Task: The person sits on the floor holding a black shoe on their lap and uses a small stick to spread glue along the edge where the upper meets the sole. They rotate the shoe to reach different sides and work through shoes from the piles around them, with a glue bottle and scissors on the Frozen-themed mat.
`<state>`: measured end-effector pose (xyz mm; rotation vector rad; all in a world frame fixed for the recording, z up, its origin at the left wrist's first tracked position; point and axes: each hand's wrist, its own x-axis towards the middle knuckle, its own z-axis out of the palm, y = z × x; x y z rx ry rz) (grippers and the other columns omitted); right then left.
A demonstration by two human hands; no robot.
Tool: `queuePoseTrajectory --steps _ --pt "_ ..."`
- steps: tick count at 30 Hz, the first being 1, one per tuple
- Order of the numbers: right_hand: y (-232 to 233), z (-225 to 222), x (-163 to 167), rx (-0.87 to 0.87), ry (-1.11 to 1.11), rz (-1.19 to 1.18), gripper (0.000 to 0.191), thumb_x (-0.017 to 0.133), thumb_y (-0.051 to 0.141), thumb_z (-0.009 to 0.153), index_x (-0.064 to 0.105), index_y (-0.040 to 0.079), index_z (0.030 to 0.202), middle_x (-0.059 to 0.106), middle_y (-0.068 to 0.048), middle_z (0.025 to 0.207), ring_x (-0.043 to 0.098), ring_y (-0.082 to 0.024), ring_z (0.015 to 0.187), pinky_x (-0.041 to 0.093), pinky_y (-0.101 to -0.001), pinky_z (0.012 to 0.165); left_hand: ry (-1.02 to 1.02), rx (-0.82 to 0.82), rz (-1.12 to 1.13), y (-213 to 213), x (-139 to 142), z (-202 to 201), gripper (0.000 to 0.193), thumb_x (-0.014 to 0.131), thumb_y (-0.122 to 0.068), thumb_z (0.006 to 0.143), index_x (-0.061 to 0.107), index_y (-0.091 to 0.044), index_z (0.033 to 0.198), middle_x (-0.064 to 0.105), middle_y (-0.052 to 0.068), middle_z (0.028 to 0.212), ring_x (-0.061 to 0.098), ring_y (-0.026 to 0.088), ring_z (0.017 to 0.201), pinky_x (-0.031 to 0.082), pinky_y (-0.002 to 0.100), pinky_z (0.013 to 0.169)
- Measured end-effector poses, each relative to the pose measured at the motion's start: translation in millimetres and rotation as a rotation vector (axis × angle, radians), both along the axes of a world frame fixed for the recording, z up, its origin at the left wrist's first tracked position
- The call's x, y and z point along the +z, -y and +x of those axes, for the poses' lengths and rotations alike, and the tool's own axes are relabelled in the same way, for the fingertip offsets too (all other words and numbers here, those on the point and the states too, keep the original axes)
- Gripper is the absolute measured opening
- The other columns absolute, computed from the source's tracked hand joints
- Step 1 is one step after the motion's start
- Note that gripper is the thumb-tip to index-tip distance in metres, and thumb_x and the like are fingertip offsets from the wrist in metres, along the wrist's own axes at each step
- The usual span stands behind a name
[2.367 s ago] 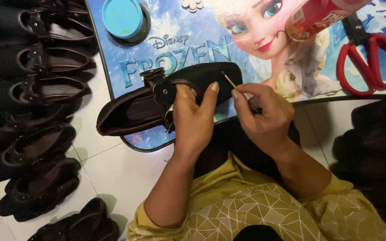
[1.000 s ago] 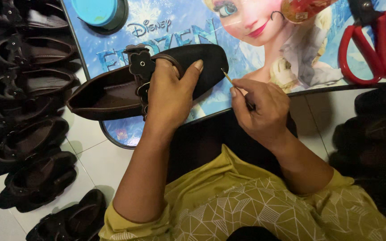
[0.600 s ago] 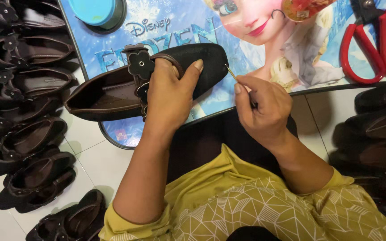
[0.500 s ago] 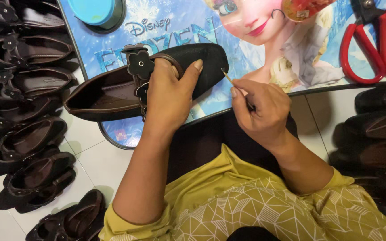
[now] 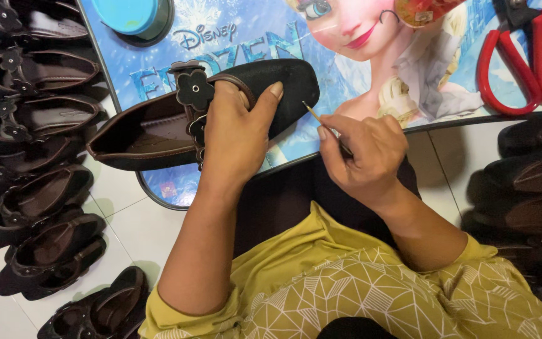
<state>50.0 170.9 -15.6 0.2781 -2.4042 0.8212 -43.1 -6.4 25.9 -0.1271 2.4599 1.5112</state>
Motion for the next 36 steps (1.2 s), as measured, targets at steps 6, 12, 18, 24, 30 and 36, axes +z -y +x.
queuePoseTrajectory --steps 6,12,18,24,30,36 --pt "0.6 -2.2 0.0 -0.088 -0.019 0.013 0.018 0.083 0.002 0.093 0.073 0.006 0.108 0.050 0.001 0.064 0.049 -0.020 0.058 0.034 -0.0391 0.066 0.007 -0.003 -0.065 0.2 1.6 -0.9 0.040 0.076 -0.031 0.090 0.058 0.004 0.095 0.072 0.013 0.086 0.070 0.019 0.079 0.055 0.036 0.075" --pt "3.3 -0.9 1.0 -0.096 -0.020 0.007 0.019 0.083 0.002 0.096 0.071 0.007 0.109 0.053 0.002 0.067 0.051 -0.019 0.060 0.034 -0.0385 0.068 0.046 0.013 -0.054 -0.9 3.4 -0.1 0.041 0.075 -0.032 0.090 0.057 0.005 0.095 0.072 0.014 0.085 0.068 0.019 0.078 0.056 0.036 0.073" --pt "0.4 -2.6 0.2 -0.093 -0.043 0.019 0.020 0.083 0.002 0.098 0.070 0.006 0.113 0.056 0.001 0.072 0.054 -0.021 0.064 0.035 -0.0364 0.066 0.008 0.006 -0.011 0.1 1.0 0.7 0.038 0.074 -0.028 0.091 0.060 0.006 0.102 0.076 0.013 0.094 0.072 0.016 0.085 0.056 0.033 0.078" --pt "-1.2 -2.2 -2.2 -0.065 -0.053 0.045 0.019 0.085 0.001 0.092 0.073 0.005 0.107 0.053 0.000 0.066 0.049 -0.021 0.058 0.034 -0.0386 0.066 -0.056 -0.016 0.058 1.1 -3.7 0.5 0.035 0.072 -0.025 0.093 0.059 0.005 0.105 0.076 0.011 0.097 0.072 0.015 0.089 0.056 0.034 0.083" --pt "-2.0 -0.9 -4.0 -0.034 -0.085 0.025 0.018 0.085 0.000 0.090 0.073 0.004 0.103 0.058 0.001 0.068 0.052 -0.020 0.058 0.036 -0.0383 0.066 -0.045 0.003 0.077 1.7 -6.9 1.4 0.034 0.069 -0.027 0.096 0.058 0.004 0.104 0.073 0.012 0.095 0.068 0.017 0.087 0.056 0.035 0.081" --pt "-6.9 -0.5 -3.9 -0.075 -0.073 0.023 0.017 0.079 -0.001 0.093 0.071 0.006 0.107 0.068 -0.004 0.084 0.059 -0.023 0.069 0.040 -0.0367 0.070 -0.030 0.005 -0.068 2.9 -5.5 1.7 0.037 0.067 -0.032 0.098 0.053 0.002 0.095 0.066 0.013 0.084 0.063 0.020 0.077 0.052 0.037 0.074"
